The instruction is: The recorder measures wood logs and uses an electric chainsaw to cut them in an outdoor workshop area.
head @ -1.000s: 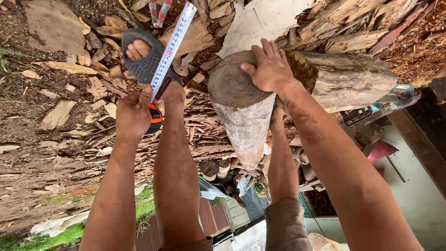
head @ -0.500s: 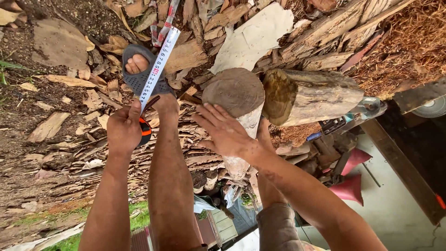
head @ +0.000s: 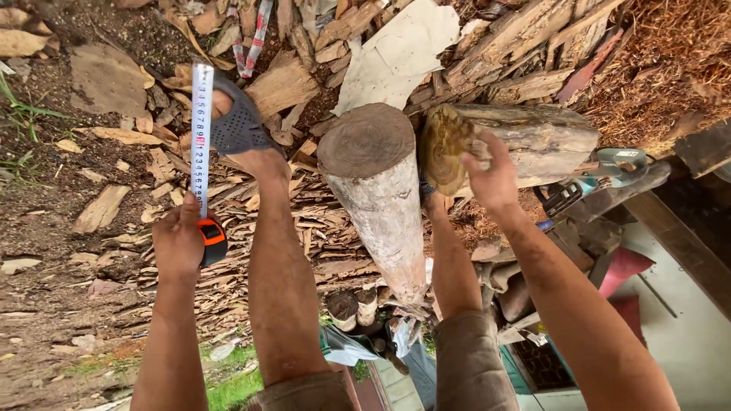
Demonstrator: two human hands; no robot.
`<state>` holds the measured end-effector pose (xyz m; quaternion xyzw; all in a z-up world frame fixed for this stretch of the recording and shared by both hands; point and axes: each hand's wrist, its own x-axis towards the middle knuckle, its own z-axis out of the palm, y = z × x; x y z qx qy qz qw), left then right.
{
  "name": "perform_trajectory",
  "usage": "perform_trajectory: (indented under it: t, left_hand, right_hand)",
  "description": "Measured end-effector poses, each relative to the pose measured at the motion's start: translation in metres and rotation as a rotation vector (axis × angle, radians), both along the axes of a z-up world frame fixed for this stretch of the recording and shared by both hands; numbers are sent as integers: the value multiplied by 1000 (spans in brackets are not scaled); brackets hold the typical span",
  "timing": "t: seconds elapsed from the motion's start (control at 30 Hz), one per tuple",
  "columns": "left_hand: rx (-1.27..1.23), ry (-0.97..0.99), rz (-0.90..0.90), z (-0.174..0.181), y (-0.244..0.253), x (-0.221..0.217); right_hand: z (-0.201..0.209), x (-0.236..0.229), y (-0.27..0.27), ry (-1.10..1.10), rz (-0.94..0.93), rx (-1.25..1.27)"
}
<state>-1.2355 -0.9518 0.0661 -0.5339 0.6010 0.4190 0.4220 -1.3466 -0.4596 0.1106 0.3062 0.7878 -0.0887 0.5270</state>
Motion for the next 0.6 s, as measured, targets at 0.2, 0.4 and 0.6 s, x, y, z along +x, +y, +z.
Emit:
perform_trajectory:
  t: [0.2,0.4,0.6]
  left_hand:
    - [153,77,299,62,98,-41]
    - [243,97,153,81,221,-18]
    - [337,119,488,106,311,-9]
  right_hand:
    - [2,134,98,241,-1208,241]
    - [-18,164,98,575,-2047,59]
    - [-94,238,163,819,-2123,-388]
